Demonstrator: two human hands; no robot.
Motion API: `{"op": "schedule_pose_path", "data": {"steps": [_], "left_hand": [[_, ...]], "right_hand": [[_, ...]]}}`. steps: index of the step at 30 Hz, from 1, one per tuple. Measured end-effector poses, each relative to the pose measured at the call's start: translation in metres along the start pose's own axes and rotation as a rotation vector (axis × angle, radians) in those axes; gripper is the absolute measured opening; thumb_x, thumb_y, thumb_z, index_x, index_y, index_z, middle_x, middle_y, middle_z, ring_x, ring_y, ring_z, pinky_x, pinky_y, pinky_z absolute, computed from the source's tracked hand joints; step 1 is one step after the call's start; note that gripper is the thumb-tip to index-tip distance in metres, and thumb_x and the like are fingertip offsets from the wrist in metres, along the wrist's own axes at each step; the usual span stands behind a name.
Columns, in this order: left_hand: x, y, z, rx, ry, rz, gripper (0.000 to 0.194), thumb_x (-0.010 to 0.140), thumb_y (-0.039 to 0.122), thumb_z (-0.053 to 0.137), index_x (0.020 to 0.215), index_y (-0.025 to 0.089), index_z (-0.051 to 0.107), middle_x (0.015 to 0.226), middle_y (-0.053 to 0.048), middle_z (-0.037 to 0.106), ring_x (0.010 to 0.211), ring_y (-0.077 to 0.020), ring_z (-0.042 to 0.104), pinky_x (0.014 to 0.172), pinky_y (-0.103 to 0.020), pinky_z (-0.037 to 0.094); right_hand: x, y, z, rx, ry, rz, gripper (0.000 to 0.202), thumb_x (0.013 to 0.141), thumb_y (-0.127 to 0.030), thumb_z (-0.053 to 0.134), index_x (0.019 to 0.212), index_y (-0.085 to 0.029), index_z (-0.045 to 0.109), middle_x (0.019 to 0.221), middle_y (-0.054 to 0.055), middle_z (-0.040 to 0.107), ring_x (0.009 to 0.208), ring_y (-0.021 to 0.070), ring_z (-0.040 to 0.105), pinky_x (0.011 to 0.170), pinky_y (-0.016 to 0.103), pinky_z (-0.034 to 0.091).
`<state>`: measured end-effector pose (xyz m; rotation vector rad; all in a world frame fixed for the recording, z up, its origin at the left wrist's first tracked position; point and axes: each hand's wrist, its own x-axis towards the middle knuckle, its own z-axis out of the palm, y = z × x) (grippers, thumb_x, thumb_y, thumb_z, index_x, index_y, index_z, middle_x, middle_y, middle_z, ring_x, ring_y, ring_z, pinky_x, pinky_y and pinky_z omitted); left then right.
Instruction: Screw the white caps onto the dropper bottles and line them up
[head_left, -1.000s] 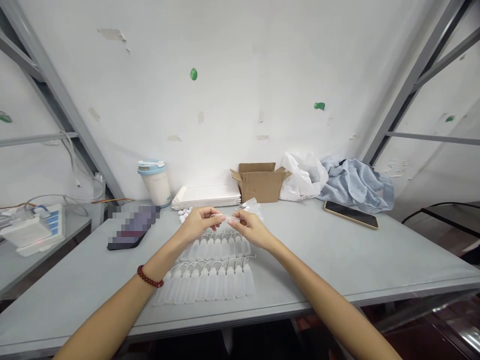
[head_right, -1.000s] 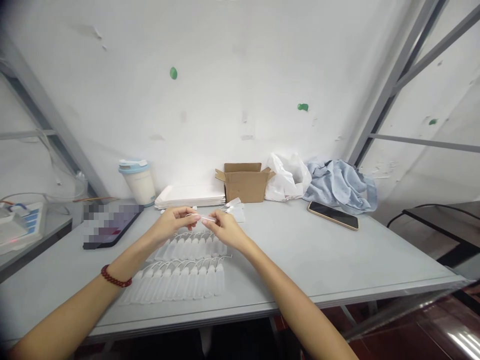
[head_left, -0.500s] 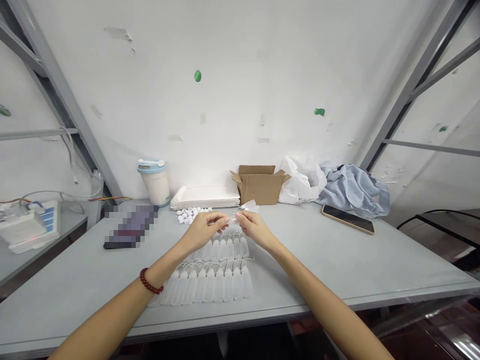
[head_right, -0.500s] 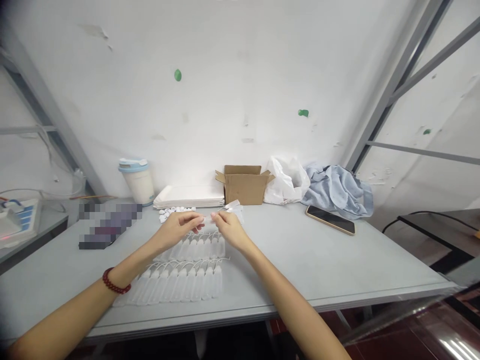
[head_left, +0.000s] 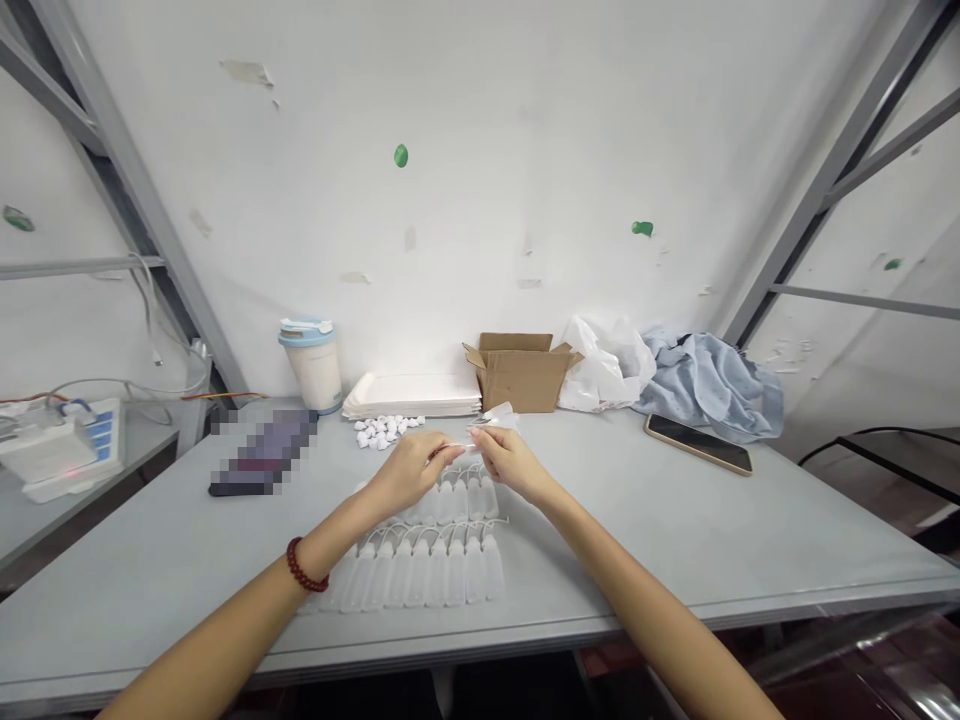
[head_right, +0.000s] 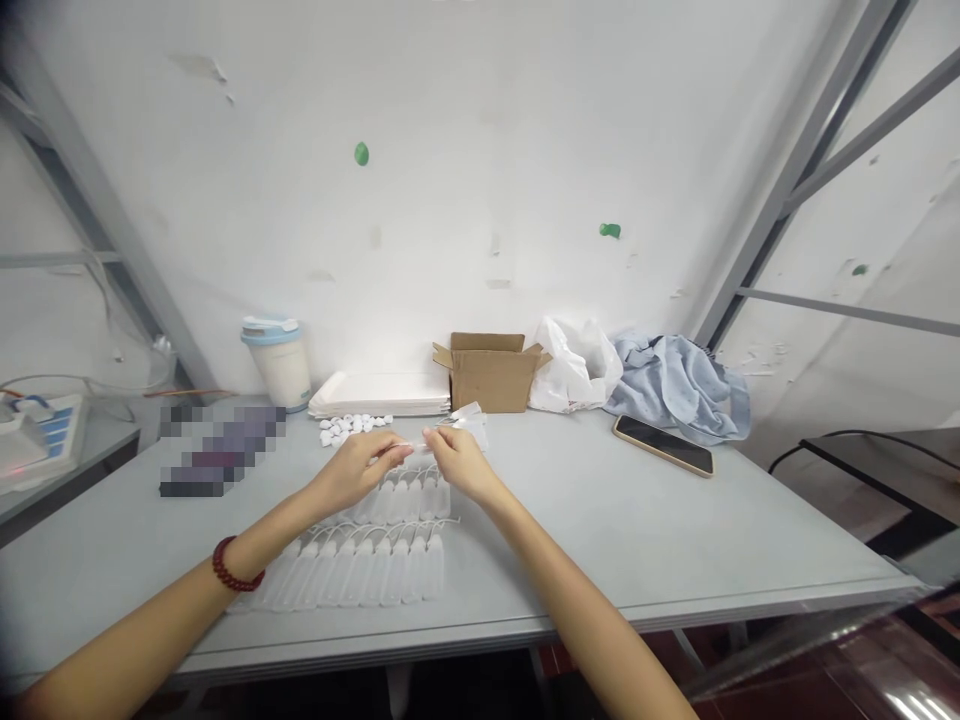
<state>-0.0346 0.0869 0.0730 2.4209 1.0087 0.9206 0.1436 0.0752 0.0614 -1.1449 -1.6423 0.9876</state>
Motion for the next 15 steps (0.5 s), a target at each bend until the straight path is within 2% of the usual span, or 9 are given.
{"op": "schedule_pose_path", "data": {"steps": [3,6,8,12,15], "left_hand": [[0.000,-0.002,0.002,0.043,0.043,0.091,0.031,0.090,0.038,0.045,0.071,0.017,0.057,0.070,-0.004,0.061,0.065,-0.0169,0.053,0.062,-0.028,0.038],[0.000,-0.002,0.001,0.028,0.076,0.113,0.026,0.088,0.036,0.049,0.075,0.016,0.060,0.073,-0.005,0.062,0.066,-0.0168,0.053,0.064,-0.028,0.039],[0.001,-0.001,-0.002,-0.039,0.044,0.042,0.026,0.086,0.038,0.052,0.076,0.016,0.062,0.073,-0.004,0.063,0.067,-0.0163,0.054,0.064,-0.027,0.041],[0.003,0.002,-0.010,-0.251,-0.108,-0.160,0.034,0.086,0.045,0.051,0.074,0.015,0.063,0.070,-0.002,0.064,0.065,-0.0153,0.057,0.058,-0.024,0.042],[0.004,0.002,-0.013,-0.414,-0.144,-0.255,0.039,0.084,0.048,0.053,0.064,0.015,0.060,0.064,-0.002,0.061,0.061,-0.0145,0.058,0.060,-0.025,0.045]], "right_hand": [[-0.001,-0.003,-0.002,0.095,-0.053,0.083,0.040,0.086,-0.048,0.045,0.058,-0.022,0.034,0.044,-0.009,0.027,0.040,0.0074,0.023,0.041,0.023,0.022],[-0.001,-0.004,-0.002,0.119,-0.047,0.082,0.041,0.086,-0.048,0.045,0.057,-0.022,0.033,0.044,-0.009,0.026,0.039,0.0066,0.023,0.040,0.022,0.021],[-0.001,-0.003,-0.001,0.096,-0.021,0.054,0.042,0.086,-0.049,0.045,0.056,-0.022,0.032,0.044,-0.008,0.028,0.040,0.0068,0.024,0.041,0.022,0.022],[0.000,0.000,0.001,0.031,0.040,-0.054,0.042,0.088,-0.051,0.042,0.058,-0.022,0.034,0.049,-0.007,0.032,0.044,0.0086,0.031,0.045,0.023,0.028],[-0.002,0.000,0.002,-0.138,0.081,-0.219,0.033,0.089,-0.044,0.043,0.067,-0.019,0.046,0.058,-0.003,0.043,0.053,0.0111,0.040,0.053,0.024,0.033]]}}
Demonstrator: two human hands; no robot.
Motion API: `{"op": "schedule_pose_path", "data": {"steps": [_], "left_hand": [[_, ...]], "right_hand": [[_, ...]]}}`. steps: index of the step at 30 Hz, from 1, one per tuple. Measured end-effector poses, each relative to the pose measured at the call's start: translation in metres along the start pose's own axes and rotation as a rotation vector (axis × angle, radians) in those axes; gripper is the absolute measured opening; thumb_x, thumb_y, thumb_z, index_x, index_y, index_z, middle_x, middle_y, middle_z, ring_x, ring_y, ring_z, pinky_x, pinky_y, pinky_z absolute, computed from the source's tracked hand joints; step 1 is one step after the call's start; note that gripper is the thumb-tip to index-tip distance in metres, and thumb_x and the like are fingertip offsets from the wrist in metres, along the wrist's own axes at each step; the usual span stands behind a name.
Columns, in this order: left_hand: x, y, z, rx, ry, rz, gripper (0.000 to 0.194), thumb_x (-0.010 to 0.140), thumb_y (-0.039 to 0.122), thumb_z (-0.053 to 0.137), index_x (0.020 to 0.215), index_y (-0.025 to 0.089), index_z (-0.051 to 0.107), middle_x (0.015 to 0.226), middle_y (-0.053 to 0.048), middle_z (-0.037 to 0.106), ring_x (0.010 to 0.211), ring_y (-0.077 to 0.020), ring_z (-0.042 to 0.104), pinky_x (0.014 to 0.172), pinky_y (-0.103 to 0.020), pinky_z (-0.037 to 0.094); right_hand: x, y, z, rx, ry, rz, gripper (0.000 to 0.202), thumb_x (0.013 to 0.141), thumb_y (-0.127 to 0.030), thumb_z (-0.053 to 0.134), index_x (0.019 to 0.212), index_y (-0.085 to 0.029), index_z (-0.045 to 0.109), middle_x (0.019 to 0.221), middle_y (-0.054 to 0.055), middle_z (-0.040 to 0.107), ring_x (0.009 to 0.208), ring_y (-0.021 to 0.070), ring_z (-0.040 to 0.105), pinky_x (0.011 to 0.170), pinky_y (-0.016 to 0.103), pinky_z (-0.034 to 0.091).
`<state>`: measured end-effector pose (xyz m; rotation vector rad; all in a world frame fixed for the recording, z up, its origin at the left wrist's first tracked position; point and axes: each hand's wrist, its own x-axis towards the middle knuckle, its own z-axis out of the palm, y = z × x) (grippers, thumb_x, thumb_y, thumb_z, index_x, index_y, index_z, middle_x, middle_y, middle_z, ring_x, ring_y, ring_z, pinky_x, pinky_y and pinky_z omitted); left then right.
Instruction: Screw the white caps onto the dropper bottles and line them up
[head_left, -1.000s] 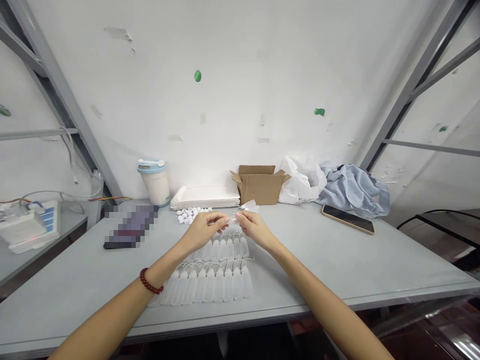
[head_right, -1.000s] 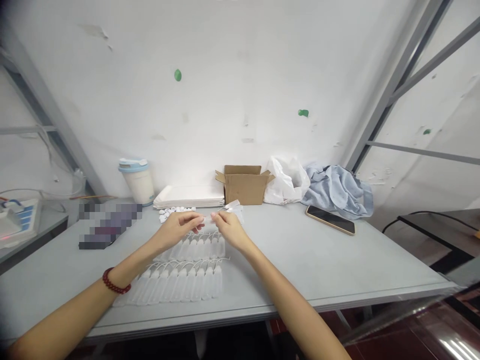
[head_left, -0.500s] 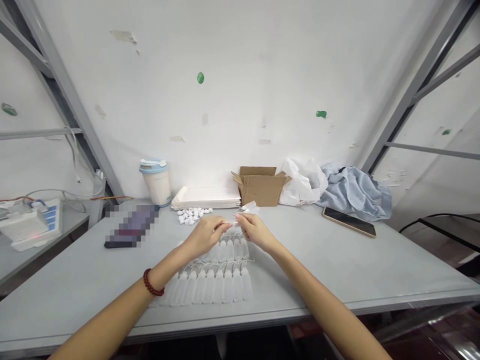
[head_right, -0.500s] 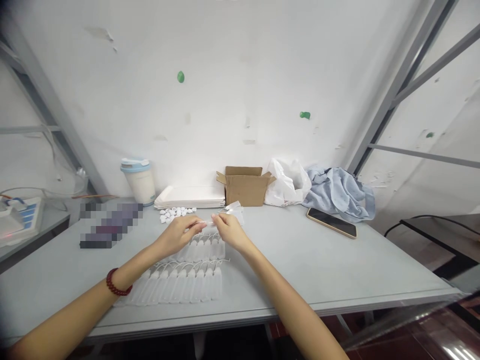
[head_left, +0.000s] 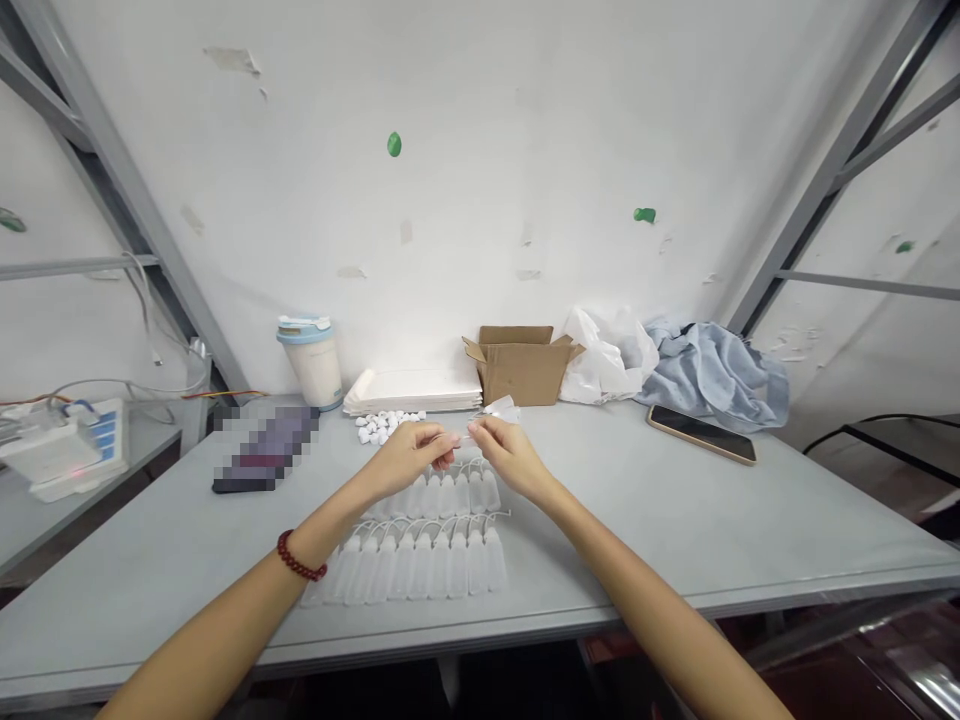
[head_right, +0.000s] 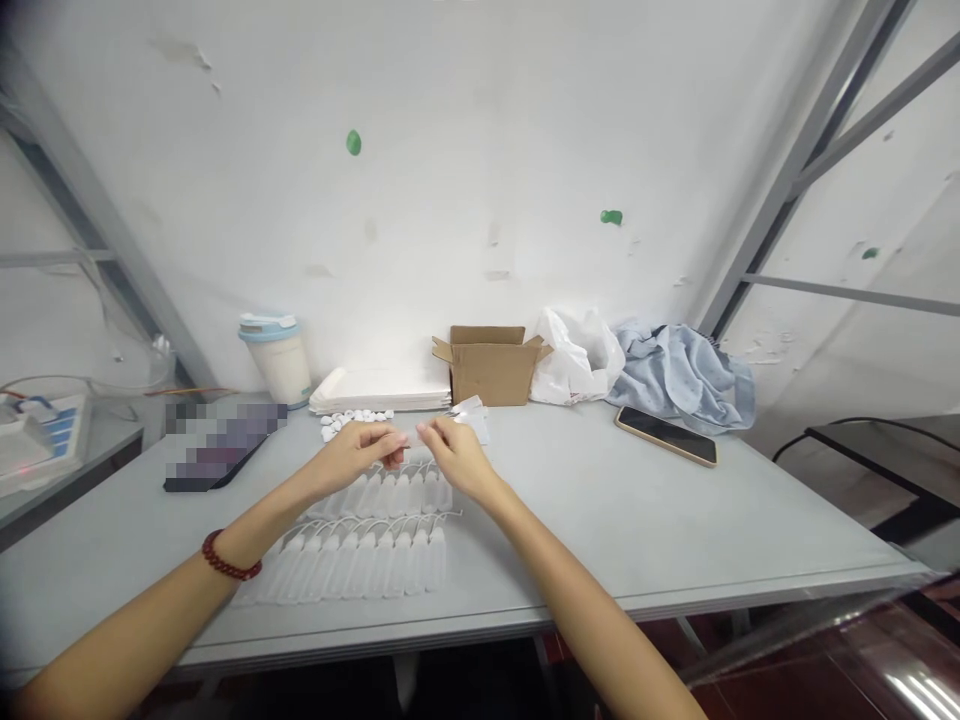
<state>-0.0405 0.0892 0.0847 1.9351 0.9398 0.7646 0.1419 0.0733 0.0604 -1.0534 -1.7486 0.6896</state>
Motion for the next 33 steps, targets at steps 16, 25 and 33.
{"op": "schedule_pose_path", "data": {"steps": [16,25,33], "left_hand": [[-0.004,-0.001,0.007,0.333,0.105,0.293,0.042,0.091,0.038,0.045,0.056,0.015,0.053,0.056,0.000,0.055,0.055,-0.0115,0.050,0.056,-0.023,0.037],[0.002,-0.005,-0.002,0.328,0.308,0.230,0.033,0.088,0.040,0.046,0.073,0.017,0.062,0.067,-0.002,0.064,0.063,-0.0145,0.059,0.060,-0.023,0.044],[0.010,-0.021,-0.031,0.137,0.494,0.031,0.043,0.082,0.051,0.047,0.075,0.014,0.066,0.065,-0.005,0.067,0.056,-0.0164,0.060,0.055,-0.026,0.047]], "right_hand": [[0.002,-0.005,-0.002,0.317,-0.154,0.206,0.039,0.084,-0.050,0.047,0.061,-0.021,0.036,0.053,-0.008,0.028,0.042,0.0065,0.027,0.039,0.021,0.028],[0.016,0.015,-0.014,0.388,0.169,0.208,0.040,0.080,-0.055,0.053,0.063,-0.019,0.046,0.055,-0.003,0.044,0.045,0.0098,0.041,0.044,0.025,0.039],[0.035,0.071,-0.040,-0.209,0.417,0.034,0.017,0.077,-0.031,0.061,0.088,-0.019,0.066,0.091,0.006,0.070,0.085,0.0226,0.059,0.083,0.038,0.044]]}}
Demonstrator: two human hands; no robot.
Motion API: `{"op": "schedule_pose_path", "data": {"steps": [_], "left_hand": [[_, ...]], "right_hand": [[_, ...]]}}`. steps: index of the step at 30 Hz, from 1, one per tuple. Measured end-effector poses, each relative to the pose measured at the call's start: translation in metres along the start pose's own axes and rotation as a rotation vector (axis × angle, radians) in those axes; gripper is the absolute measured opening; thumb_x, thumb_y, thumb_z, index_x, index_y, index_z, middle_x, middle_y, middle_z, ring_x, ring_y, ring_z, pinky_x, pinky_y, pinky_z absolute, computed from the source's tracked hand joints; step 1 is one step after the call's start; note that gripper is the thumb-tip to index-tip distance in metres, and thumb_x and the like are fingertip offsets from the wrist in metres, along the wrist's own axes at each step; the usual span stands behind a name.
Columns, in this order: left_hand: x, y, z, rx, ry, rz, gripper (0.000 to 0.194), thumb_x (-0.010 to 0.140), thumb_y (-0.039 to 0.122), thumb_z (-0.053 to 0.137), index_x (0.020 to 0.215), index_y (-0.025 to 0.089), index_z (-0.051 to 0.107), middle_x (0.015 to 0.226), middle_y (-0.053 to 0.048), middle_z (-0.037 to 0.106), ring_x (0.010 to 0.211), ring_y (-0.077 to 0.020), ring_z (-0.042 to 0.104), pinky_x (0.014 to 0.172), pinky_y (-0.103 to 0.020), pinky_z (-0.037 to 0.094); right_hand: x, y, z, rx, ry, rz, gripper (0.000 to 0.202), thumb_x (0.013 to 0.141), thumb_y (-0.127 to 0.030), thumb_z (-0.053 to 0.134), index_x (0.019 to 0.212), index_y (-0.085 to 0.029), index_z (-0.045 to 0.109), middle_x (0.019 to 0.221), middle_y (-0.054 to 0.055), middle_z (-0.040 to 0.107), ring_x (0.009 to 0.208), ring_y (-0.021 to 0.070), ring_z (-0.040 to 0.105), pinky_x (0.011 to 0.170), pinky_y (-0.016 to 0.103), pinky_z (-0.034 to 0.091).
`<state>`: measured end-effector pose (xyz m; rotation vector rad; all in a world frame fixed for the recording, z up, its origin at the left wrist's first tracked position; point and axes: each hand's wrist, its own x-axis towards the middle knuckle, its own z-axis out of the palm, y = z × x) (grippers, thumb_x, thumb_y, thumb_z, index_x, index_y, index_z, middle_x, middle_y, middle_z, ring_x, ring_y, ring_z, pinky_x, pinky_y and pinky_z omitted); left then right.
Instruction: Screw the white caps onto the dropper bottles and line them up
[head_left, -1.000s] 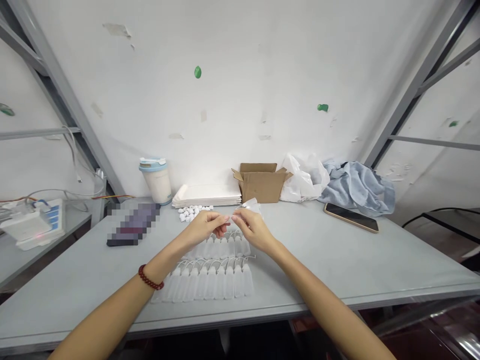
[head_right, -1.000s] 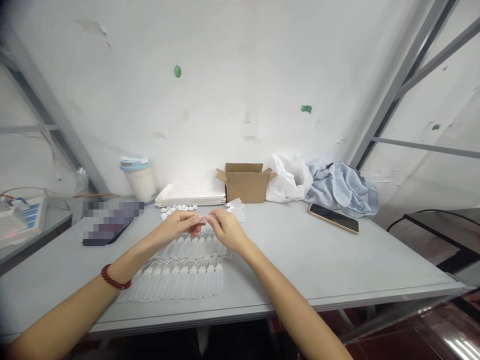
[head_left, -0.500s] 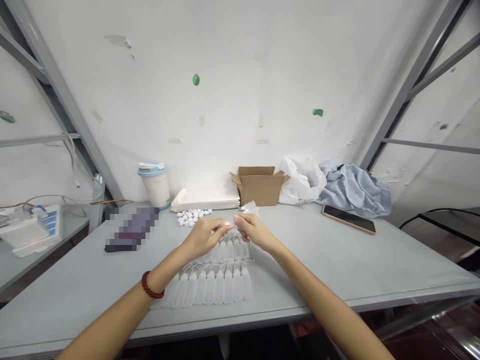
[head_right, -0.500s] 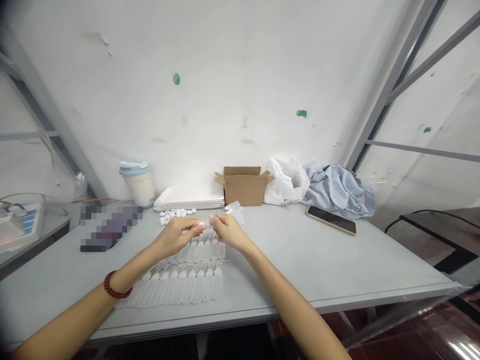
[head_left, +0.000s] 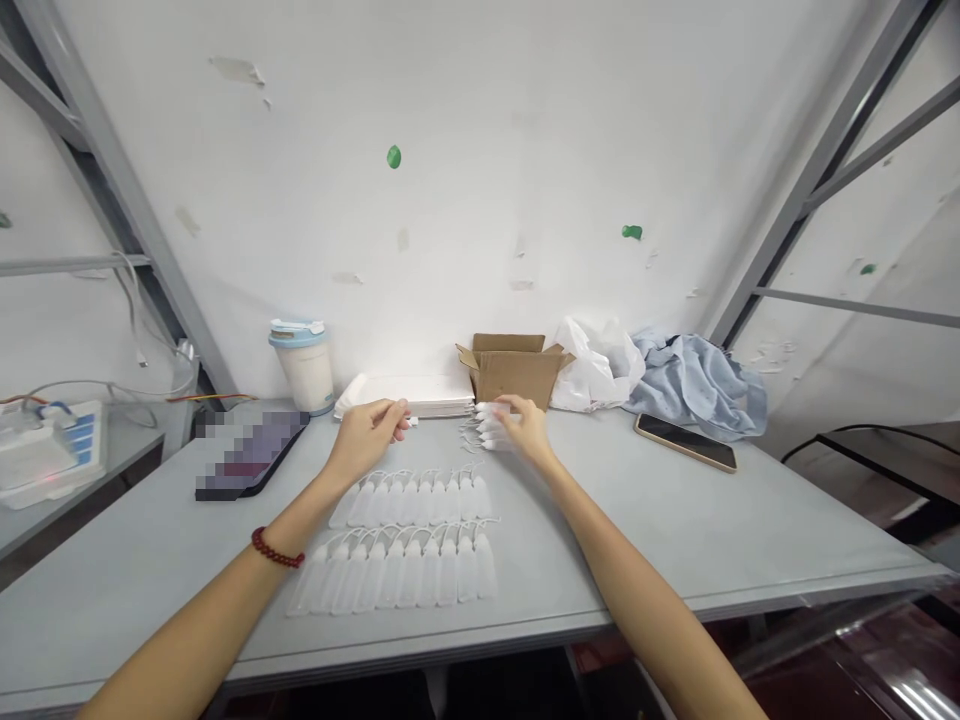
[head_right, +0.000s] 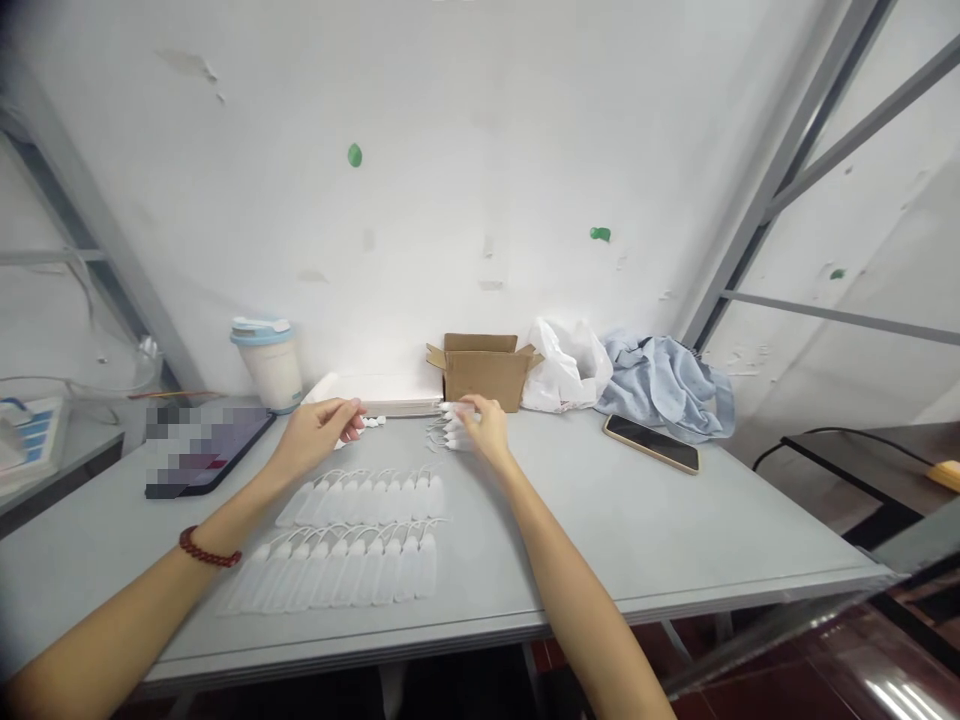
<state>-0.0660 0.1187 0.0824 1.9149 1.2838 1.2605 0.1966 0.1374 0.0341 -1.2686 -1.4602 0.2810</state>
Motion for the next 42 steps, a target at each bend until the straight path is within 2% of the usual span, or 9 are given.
{"op": "schedule_pose_path", "data": {"steps": [3,7,11,17,20,24,29,36,42], "left_hand": [[0.005,-0.009,-0.003,0.115,0.022,0.001,0.048,0.084,0.053,0.042,0.075,0.014,0.067,0.064,-0.006,0.068,0.057,-0.0171,0.062,0.057,-0.026,0.047],[0.011,-0.022,-0.007,0.285,0.014,0.017,0.041,0.083,0.045,0.041,0.069,0.015,0.066,0.064,-0.006,0.069,0.059,-0.0183,0.063,0.059,-0.026,0.047],[0.017,-0.040,-0.008,0.410,-0.003,0.058,0.029,0.077,0.035,0.045,0.067,0.017,0.066,0.070,-0.007,0.072,0.070,-0.0221,0.064,0.068,-0.029,0.046],[0.025,-0.065,-0.007,0.568,-0.089,0.154,0.028,0.075,0.029,0.047,0.080,0.015,0.071,0.088,-0.013,0.073,0.088,-0.0286,0.063,0.083,-0.037,0.044],[0.030,-0.068,-0.004,0.617,-0.152,0.230,0.030,0.077,0.027,0.047,0.090,0.016,0.072,0.097,-0.013,0.072,0.095,-0.0301,0.060,0.088,-0.040,0.043],[0.035,-0.068,0.003,0.653,-0.258,0.327,0.032,0.079,0.021,0.048,0.101,0.019,0.071,0.110,-0.008,0.070,0.100,-0.0284,0.057,0.090,-0.039,0.043],[0.036,-0.074,0.009,0.678,-0.334,0.358,0.033,0.078,0.014,0.049,0.103,0.019,0.070,0.113,-0.008,0.069,0.102,-0.0286,0.056,0.092,-0.042,0.042],[0.038,-0.083,0.011,0.646,-0.339,0.340,0.031,0.080,0.012,0.047,0.097,0.018,0.071,0.102,-0.009,0.072,0.098,-0.0271,0.058,0.091,-0.040,0.044],[0.037,-0.078,0.011,0.547,-0.267,0.253,0.030,0.081,0.025,0.049,0.098,0.015,0.071,0.103,-0.013,0.071,0.100,-0.0293,0.059,0.090,-0.041,0.044]], "right_hand": [[0.002,0.014,0.004,-0.128,-0.064,-0.045,0.013,0.071,-0.016,0.064,0.082,-0.020,0.070,0.091,0.007,0.071,0.093,0.0258,0.057,0.088,0.041,0.040],[0.004,0.021,0.003,-0.232,-0.107,-0.115,0.020,0.077,-0.011,0.057,0.089,-0.019,0.071,0.098,0.009,0.070,0.095,0.0243,0.056,0.088,0.039,0.039],[0.002,0.018,0.005,-0.288,-0.168,-0.191,0.019,0.080,-0.009,0.056,0.088,-0.019,0.071,0.100,0.010,0.069,0.096,0.0253,0.055,0.086,0.040,0.040],[-0.009,0.000,0.006,-0.314,-0.232,-0.292,0.018,0.083,-0.009,0.055,0.088,-0.019,0.069,0.094,0.010,0.067,0.092,0.0239,0.055,0.081,0.037,0.042],[-0.014,-0.010,0.003,-0.306,-0.258,-0.344,0.015,0.085,-0.011,0.055,0.084,-0.018,0.068,0.090,0.009,0.068,0.086,0.0212,0.057,0.078,0.033,0.043],[-0.016,-0.019,0.002,-0.294,-0.263,-0.372,0.014,0.087,-0.010,0.054,0.082,-0.017,0.065,0.089,0.008,0.068,0.084,0.0193,0.058,0.077,0.031,0.042],[-0.014,-0.021,0.001,-0.277,-0.250,-0.362,0.015,0.087,-0.011,0.052,0.080,-0.018,0.064,0.086,0.008,0.067,0.083,0.0195,0.058,0.075,0.031,0.042],[-0.015,-0.029,0.003,-0.270,-0.249,-0.374,0.015,0.086,-0.013,0.052,0.081,-0.018,0.064,0.081,0.008,0.066,0.078,0.0205,0.056,0.074,0.032,0.042],[-0.018,-0.034,0.003,-0.242,-0.269,-0.374,0.017,0.087,-0.014,0.049,0.079,-0.018,0.063,0.080,0.007,0.065,0.078,0.0198,0.056,0.076,0.032,0.042]]}}
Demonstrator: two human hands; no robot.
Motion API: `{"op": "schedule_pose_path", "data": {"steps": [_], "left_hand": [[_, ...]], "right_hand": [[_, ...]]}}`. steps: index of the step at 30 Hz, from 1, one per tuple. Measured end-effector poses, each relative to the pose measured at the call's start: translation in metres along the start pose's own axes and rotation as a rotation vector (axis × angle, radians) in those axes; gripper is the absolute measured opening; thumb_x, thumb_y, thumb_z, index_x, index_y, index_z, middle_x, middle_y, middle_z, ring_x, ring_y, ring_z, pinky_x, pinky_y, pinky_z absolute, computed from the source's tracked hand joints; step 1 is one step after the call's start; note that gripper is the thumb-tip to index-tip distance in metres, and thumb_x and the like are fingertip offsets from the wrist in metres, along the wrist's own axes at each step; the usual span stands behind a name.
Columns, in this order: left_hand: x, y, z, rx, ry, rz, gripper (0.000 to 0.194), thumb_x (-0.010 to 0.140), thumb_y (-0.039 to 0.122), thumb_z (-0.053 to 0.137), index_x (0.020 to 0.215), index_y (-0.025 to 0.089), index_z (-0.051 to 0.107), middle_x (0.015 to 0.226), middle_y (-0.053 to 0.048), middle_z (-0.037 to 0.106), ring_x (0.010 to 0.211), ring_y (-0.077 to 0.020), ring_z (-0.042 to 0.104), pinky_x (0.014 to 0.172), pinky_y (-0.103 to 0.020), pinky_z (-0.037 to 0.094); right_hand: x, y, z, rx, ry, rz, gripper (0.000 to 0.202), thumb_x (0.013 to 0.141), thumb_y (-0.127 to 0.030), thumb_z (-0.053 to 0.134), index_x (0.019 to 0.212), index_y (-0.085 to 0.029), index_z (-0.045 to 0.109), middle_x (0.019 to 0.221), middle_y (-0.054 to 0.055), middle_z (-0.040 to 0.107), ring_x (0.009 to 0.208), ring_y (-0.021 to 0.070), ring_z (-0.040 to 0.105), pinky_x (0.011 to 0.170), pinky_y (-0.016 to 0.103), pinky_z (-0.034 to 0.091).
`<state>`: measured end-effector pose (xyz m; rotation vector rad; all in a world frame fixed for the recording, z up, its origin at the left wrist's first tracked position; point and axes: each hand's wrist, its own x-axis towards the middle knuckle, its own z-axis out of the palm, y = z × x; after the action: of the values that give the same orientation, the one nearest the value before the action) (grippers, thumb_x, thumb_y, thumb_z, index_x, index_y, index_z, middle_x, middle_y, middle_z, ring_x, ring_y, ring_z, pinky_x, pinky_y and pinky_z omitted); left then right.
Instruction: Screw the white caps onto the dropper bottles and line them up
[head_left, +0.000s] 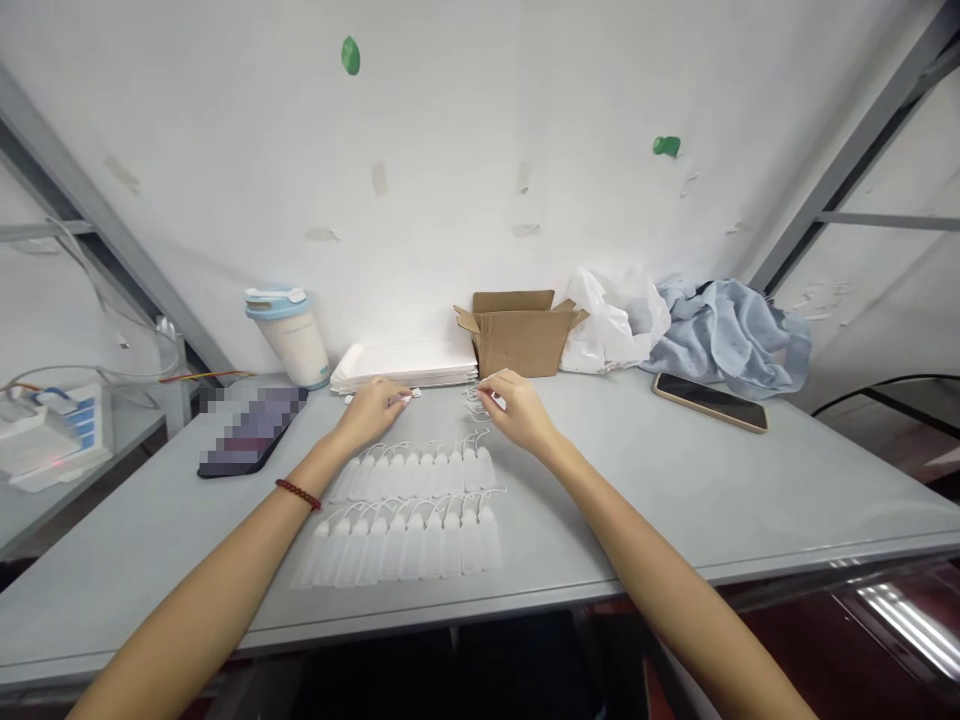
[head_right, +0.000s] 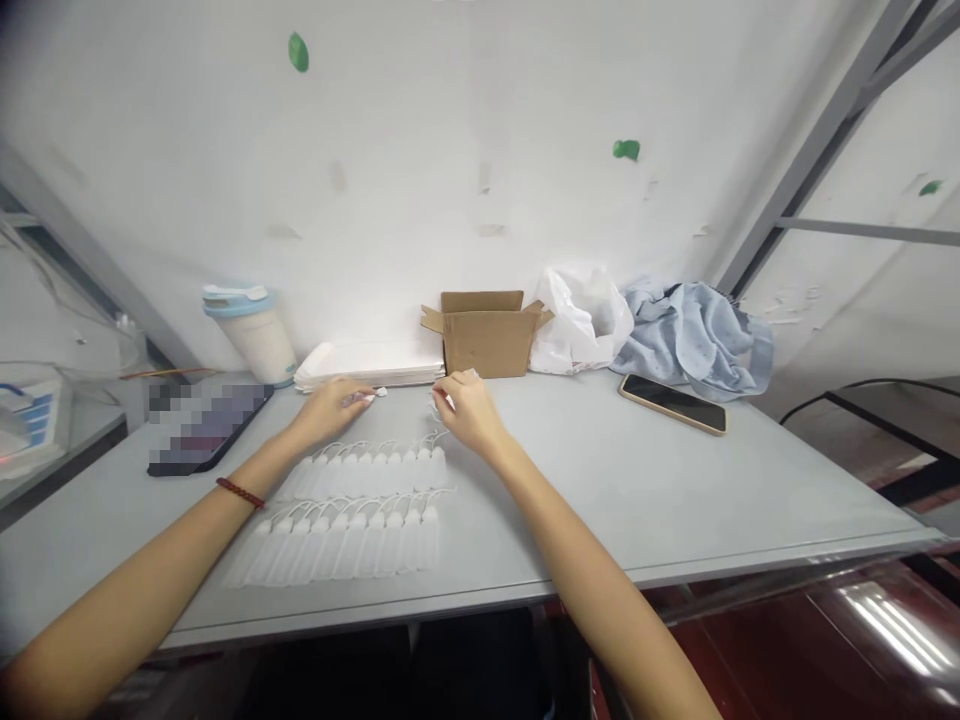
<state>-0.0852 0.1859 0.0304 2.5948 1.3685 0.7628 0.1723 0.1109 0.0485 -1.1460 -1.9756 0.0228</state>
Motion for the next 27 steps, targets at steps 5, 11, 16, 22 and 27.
{"op": "schedule_pose_path", "data": {"steps": [5,11,16,22,27], "left_hand": [[-0.001,0.009,-0.009,-0.107,0.065,-0.083,0.027,0.077,0.032,0.054,0.092,0.018,0.072,0.101,-0.010,0.073,0.096,-0.0279,0.062,0.087,-0.038,0.045],[-0.007,0.019,-0.021,-0.176,0.106,-0.156,0.026,0.075,0.033,0.057,0.091,0.019,0.072,0.100,-0.008,0.074,0.095,-0.0264,0.063,0.085,-0.036,0.046],[-0.009,0.024,-0.021,-0.210,0.118,-0.164,0.026,0.071,0.030,0.058,0.089,0.017,0.073,0.096,-0.009,0.074,0.090,-0.0252,0.064,0.082,-0.035,0.047],[-0.010,0.027,-0.018,-0.256,0.108,-0.169,0.025,0.070,0.028,0.058,0.086,0.016,0.073,0.090,-0.007,0.075,0.082,-0.0222,0.064,0.078,-0.032,0.048],[-0.010,0.030,-0.019,-0.278,0.098,-0.198,0.026,0.070,0.029,0.060,0.087,0.015,0.073,0.090,-0.007,0.075,0.081,-0.0220,0.064,0.077,-0.032,0.048]], "right_hand": [[-0.003,-0.001,0.000,0.045,-0.015,0.005,0.017,0.087,-0.015,0.048,0.079,-0.018,0.062,0.080,0.008,0.065,0.076,0.0192,0.056,0.074,0.031,0.043],[-0.007,-0.006,-0.003,0.059,-0.040,0.033,0.017,0.086,-0.019,0.048,0.076,-0.019,0.062,0.074,0.006,0.064,0.069,0.0175,0.056,0.069,0.030,0.043],[-0.010,-0.007,-0.007,0.066,-0.028,0.067,0.018,0.086,-0.023,0.048,0.074,-0.020,0.060,0.072,0.005,0.064,0.065,0.0167,0.055,0.065,0.029,0.042],[-0.010,-0.006,-0.007,0.053,-0.018,0.053,0.019,0.086,-0.023,0.047,0.072,-0.019,0.059,0.070,0.004,0.063,0.064,0.0162,0.054,0.064,0.028,0.041],[-0.010,-0.006,-0.005,0.053,-0.018,0.042,0.018,0.086,-0.022,0.047,0.073,-0.019,0.058,0.071,0.005,0.063,0.064,0.0166,0.053,0.064,0.029,0.041]]}}
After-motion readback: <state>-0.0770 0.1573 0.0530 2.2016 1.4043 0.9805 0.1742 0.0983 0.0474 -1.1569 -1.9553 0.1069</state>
